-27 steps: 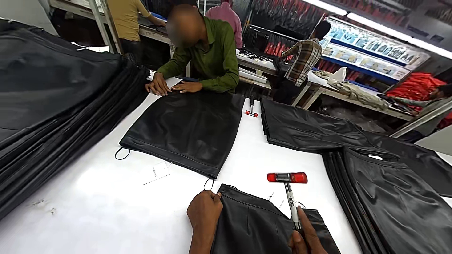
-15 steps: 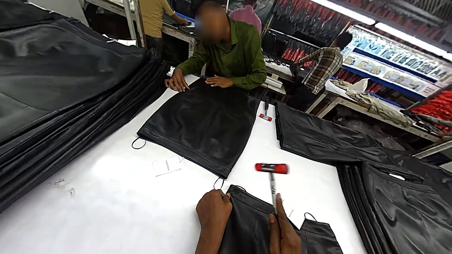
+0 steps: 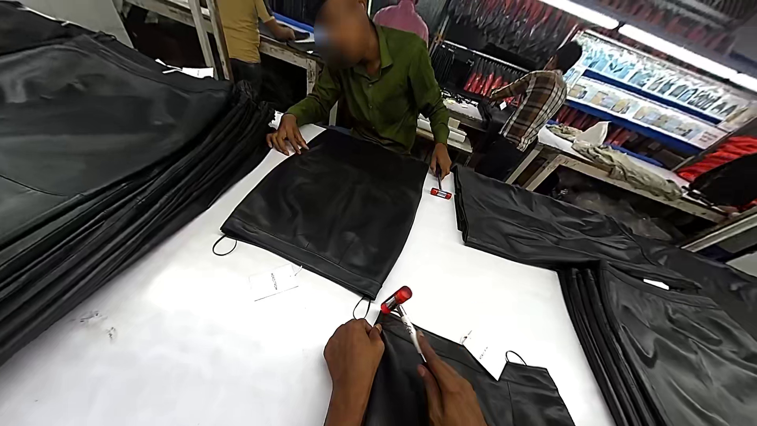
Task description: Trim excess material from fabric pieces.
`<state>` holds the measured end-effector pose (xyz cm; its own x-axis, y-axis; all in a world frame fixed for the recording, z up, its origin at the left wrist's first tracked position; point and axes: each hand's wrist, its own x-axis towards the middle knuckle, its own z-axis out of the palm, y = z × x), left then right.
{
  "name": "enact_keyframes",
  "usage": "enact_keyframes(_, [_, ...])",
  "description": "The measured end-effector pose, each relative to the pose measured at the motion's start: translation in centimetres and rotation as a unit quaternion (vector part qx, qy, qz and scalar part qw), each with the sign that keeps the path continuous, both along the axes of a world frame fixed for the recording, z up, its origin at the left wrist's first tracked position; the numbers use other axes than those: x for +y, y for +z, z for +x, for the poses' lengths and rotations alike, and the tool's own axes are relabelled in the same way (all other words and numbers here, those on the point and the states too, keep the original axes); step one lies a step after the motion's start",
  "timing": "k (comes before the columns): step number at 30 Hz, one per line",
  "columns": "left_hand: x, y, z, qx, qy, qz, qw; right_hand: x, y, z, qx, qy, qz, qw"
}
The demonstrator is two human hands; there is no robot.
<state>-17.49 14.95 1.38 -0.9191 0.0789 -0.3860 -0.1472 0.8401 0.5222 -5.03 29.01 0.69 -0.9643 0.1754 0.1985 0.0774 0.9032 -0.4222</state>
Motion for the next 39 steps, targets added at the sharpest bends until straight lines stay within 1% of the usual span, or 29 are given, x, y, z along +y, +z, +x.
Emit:
enact_keyframes(2, [0.0, 0.1, -0.2, -0.002, 0.002, 0.003, 1.000, -0.9, 1.4, 0.0, 0.117, -0.006, -0.025, 0.993])
enact_keyframes(3, [0.0, 0.1, -0.1, -0.008, 0.004, 0.005, 1.000, -1.3, 1.4, 0.2, 0.152, -0.016, -0.024, 0.988])
enact_keyframes(4, [-0.1, 0.0, 0.0, -0.008, 0.005, 0.006, 1.000, -1.4, 0.8, 0.3, 0.149, -0.023, -0.006, 0.989])
enact_keyframes(5, [-0.1, 0.0, 0.0, -0.003, 0.006, 0.007, 1.000, -1.1, -0.2, 0.2, 0.105, -0.026, 0.018, 0.994])
enact_keyframes(6, [-0.1, -0.1, 0.1, 0.002, 0.007, 0.008, 1.000, -0.5, -0.9, 0.0, 0.029, -0.022, 0.032, 0.999])
enact_keyframes(7, [0.0, -0.1, 0.3, 0.004, 0.006, 0.008, 1.000, 0.1, -1.1, -0.2, -0.010, -0.013, 0.022, 1.000])
enact_keyframes(8, [0.0, -0.1, 0.3, 0.003, 0.003, 0.005, 1.000, 0.5, -0.4, -0.2, -0.007, -0.011, 0.003, 1.000])
enact_keyframes(10, [-0.1, 0.0, -0.1, 0.002, 0.006, 0.007, 1.000, 0.1, 0.9, -0.1, 0.098, -0.011, -0.016, 0.995])
enact_keyframes(11, [-0.1, 0.1, -0.1, -0.004, 0.006, 0.008, 1.000, -0.4, 1.1, 0.2, 0.132, -0.015, -0.019, 0.991])
enact_keyframes(12, [-0.1, 0.1, 0.0, -0.009, 0.006, 0.009, 1.000, -0.6, 0.7, 0.5, 0.131, -0.019, -0.009, 0.991])
enact_keyframes(13, [-0.1, 0.1, 0.1, -0.009, 0.007, 0.008, 1.000, -0.5, -0.1, 0.5, 0.094, -0.019, 0.014, 0.995])
enact_keyframes(14, [0.0, 0.1, 0.1, -0.006, 0.007, 0.007, 1.000, -0.2, -1.0, 0.4, 0.026, -0.014, 0.031, 0.999])
enact_keyframes(15, [0.0, 0.0, 0.2, -0.004, 0.005, 0.006, 1.000, 0.3, -1.3, 0.3, -0.021, -0.005, 0.025, 0.999])
enact_keyframes(16, [0.1, 0.0, 0.2, -0.002, 0.002, 0.005, 1.000, 0.5, -0.9, 0.2, -0.022, -0.003, 0.008, 1.000])
enact_keyframes(19, [-0.1, 0.3, -0.2, -0.008, 0.003, 0.006, 1.000, -0.5, 1.0, 0.1, 0.133, -0.013, -0.022, 0.991])
enact_keyframes(20, [-0.1, 0.3, -0.1, -0.014, 0.003, 0.007, 1.000, -0.9, 0.9, 0.3, 0.148, -0.017, -0.018, 0.989])
enact_keyframes(21, [-0.1, 0.3, -0.1, -0.015, 0.004, 0.006, 1.000, -1.0, 0.4, 0.3, 0.120, -0.020, 0.004, 0.993])
enact_keyframes(22, [-0.1, 0.3, -0.1, -0.010, 0.004, 0.006, 1.000, -0.8, -0.3, 0.3, 0.040, -0.018, 0.029, 0.999])
enact_keyframes(23, [0.0, 0.3, -0.1, -0.007, 0.005, 0.006, 1.000, -0.4, -0.5, 0.0, -0.065, -0.012, 0.041, 0.997])
enact_keyframes(24, [0.0, 0.3, -0.1, -0.005, 0.003, 0.005, 1.000, 0.0, -0.6, -0.5, -0.115, -0.002, 0.043, 0.992])
enact_keyframes(26, [-0.1, 0.4, -0.2, -0.005, 0.004, 0.006, 1.000, 0.8, 0.3, -1.4, -0.166, 0.009, 0.042, 0.985])
enact_keyframes(28, [-0.1, 0.3, 0.0, -0.009, 0.004, 0.008, 1.000, 0.6, 0.3, -1.2, -0.163, 0.005, 0.048, 0.985])
enact_keyframes(30, [-0.3, 0.4, -0.1, -0.008, 0.000, 0.011, 1.000, 0.2, -0.4, -0.9, -0.138, -0.006, 0.063, 0.988])
enact_keyframes(34, [-1.6, 1.4, 0.1, -0.046, -0.045, -0.010, 0.998, -1.1, -1.0, -0.3, -0.123, -0.027, 0.094, 0.988])
enact_keyframes(37, [-2.5, 2.0, -0.1, -0.079, -0.068, -0.030, 0.994, -1.4, -1.5, -0.1, -0.127, -0.035, 0.095, 0.987])
enact_keyframes(39, [-2.5, 1.7, -0.2, -0.084, -0.057, -0.029, 0.994, -1.1, -2.3, -0.1, -0.099, -0.029, 0.086, 0.991])
